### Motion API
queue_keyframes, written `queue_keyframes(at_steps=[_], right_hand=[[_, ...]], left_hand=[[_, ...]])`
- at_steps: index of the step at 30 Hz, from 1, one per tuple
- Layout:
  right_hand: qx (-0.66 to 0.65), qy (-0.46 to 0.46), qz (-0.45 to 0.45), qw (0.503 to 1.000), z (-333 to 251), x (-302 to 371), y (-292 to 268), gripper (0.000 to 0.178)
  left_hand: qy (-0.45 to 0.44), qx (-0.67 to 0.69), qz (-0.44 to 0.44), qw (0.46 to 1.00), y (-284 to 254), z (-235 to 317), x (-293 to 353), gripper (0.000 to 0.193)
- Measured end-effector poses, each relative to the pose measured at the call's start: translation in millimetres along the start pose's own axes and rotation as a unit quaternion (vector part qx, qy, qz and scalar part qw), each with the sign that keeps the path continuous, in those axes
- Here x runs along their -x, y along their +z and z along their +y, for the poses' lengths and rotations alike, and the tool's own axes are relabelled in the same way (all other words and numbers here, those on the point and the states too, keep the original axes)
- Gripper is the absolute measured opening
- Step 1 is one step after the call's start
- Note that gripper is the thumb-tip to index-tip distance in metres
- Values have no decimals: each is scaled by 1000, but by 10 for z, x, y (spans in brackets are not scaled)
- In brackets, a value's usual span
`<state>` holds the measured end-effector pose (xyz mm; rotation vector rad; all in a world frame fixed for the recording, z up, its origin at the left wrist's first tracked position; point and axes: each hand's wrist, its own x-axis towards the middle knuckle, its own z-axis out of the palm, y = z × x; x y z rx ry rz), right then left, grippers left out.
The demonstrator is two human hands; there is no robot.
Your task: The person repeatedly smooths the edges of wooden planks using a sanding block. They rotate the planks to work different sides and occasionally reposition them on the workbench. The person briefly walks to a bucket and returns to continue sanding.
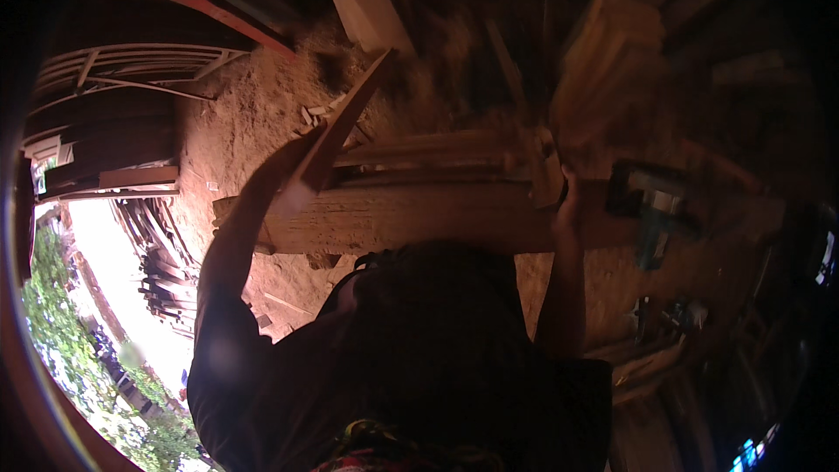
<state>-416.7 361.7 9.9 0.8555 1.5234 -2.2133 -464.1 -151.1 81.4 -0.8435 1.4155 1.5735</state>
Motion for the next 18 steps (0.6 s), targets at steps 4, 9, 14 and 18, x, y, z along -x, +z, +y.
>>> queue_keyframes(at_steps=[4,9,14,18], right_hand=[[14,-10,-7,1000,-95,42,95,55],[-7,20,52,998,-162,103,226,54],[0,28,21,999,-119,12,42,56],[9,41,11,999,-156,30,51,52]], left_hand=[[-25,39,-165,985,-484,303,-785,49],[-23,112,-132,985,-499,167,-1598,42],[82,-187,-21,979,-427,-8,-1569,44],[-36,-116,5,993,-377,81,-1349,47]])
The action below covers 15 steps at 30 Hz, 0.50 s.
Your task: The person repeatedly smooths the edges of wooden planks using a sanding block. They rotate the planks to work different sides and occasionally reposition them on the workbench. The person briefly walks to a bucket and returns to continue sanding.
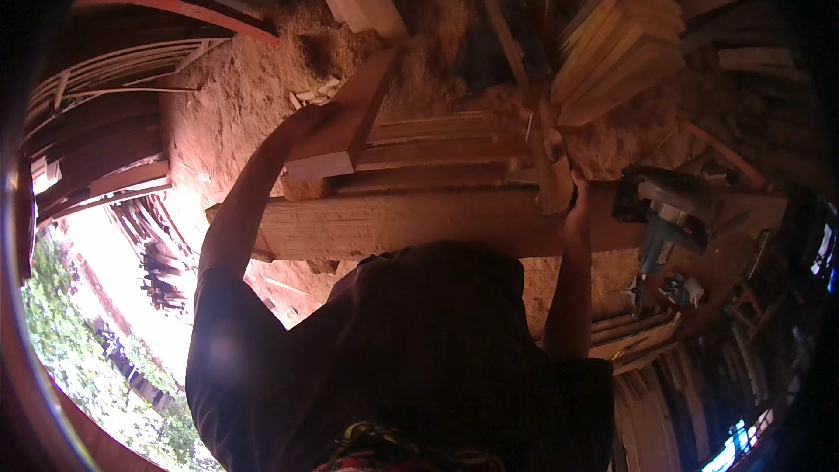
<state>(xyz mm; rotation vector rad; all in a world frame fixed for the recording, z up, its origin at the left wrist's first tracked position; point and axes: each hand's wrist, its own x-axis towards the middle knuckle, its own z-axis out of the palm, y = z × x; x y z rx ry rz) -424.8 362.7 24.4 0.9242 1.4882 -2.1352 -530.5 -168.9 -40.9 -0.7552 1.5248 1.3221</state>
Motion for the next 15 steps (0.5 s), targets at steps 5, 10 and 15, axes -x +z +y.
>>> queue_keyframes(at_steps=[5,10,15], right_hand=[[2,-27,21,999,-79,19,147,48],[5,-39,33,999,-46,9,161,49],[7,-25,16,1000,-62,-17,122,49]], left_hand=[[50,226,-48,972,-71,253,171,40],[123,299,-160,933,-691,294,-599,37],[192,514,-51,834,-616,809,-918,60]])
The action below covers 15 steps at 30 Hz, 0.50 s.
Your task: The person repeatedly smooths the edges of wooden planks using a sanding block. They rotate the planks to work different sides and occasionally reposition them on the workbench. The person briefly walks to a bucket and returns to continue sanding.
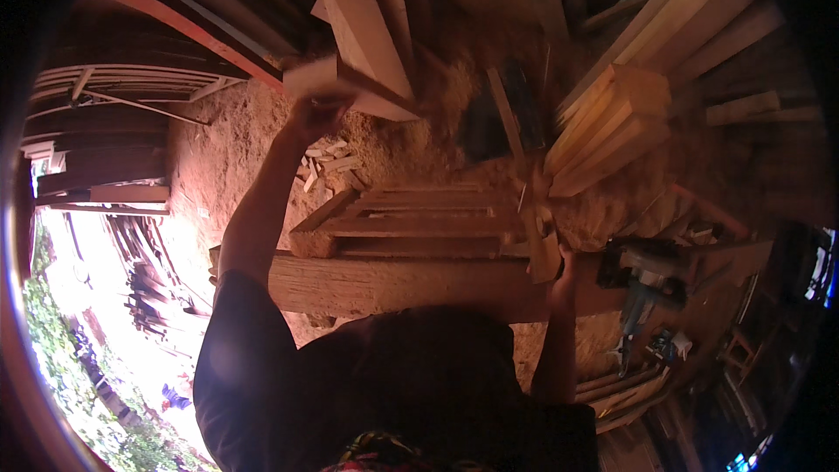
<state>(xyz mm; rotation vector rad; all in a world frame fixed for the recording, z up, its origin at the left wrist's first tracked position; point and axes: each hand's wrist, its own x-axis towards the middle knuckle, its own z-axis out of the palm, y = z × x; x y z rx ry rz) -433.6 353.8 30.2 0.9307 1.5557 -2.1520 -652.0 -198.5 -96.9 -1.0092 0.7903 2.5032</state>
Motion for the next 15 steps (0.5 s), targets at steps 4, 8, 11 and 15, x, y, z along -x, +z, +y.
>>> queue_keyframes(at_steps=[4,8,11,15], right_hand=[[11,5,6,1000,61,10,-67,48],[-9,-9,-44,999,61,14,7,55],[13,-23,-48,999,98,17,-50,50],[-75,-60,-31,995,445,-224,-341,53]], left_hand=[[75,14,61,995,660,11,281,78],[61,-169,28,983,262,-674,245,57],[51,-199,76,976,323,-1487,818,34],[69,-194,75,976,157,-2034,1471,40]])
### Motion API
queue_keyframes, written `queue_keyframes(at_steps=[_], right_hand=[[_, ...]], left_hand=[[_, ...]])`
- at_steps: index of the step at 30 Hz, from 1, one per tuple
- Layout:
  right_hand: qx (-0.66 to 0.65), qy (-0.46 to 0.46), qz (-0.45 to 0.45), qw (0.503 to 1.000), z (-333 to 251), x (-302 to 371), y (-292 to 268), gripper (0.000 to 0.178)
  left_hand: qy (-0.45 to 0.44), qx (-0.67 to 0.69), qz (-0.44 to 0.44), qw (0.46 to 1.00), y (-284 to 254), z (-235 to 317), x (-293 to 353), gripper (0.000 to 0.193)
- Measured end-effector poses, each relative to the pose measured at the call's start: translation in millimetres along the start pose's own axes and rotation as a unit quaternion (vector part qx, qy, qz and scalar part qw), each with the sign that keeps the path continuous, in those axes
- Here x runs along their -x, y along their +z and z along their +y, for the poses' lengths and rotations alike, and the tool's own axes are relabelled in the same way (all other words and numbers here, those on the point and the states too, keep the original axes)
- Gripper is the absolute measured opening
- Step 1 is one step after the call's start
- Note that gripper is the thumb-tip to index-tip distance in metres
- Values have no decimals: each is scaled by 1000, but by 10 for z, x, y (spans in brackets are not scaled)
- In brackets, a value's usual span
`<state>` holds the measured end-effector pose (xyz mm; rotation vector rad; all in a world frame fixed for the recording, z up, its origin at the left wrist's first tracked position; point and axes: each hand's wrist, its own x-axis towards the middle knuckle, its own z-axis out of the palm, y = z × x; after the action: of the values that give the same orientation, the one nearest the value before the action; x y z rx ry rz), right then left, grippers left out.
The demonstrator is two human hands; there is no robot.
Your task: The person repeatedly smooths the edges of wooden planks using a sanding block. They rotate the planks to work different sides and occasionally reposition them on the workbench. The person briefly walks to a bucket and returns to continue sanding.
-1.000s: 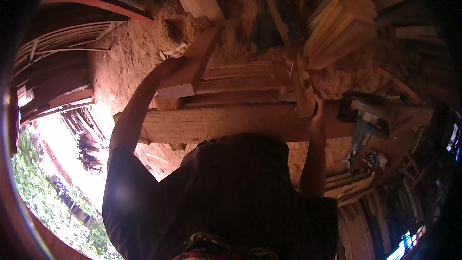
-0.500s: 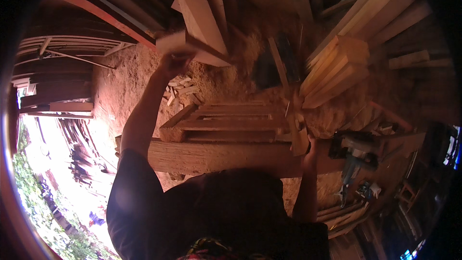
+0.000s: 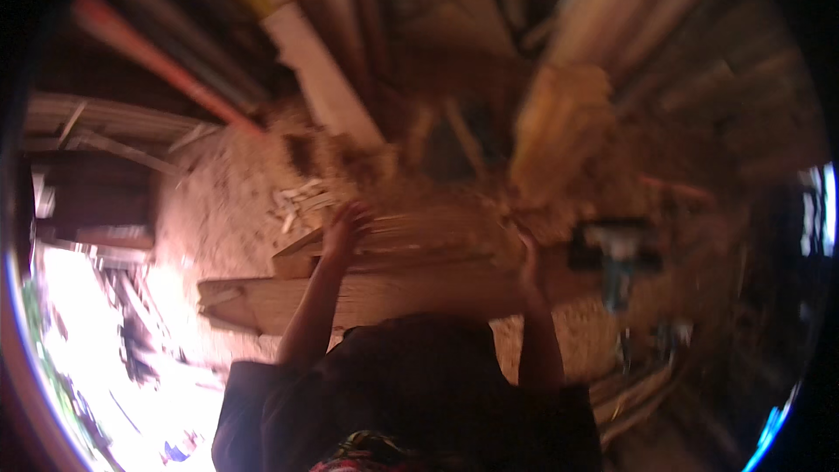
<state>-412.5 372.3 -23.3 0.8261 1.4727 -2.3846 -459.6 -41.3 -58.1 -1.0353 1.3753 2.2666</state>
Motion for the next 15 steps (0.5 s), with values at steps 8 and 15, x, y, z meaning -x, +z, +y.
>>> queue_keyframes(at_steps=[8,15], right_hand=[[28,-33,-16,999,-50,-8,336,41],[-50,-122,-95,987,-103,580,727,49]], left_hand=[[97,-105,47,989,-460,-142,537,36],[156,-138,45,977,-523,-268,619,33]])
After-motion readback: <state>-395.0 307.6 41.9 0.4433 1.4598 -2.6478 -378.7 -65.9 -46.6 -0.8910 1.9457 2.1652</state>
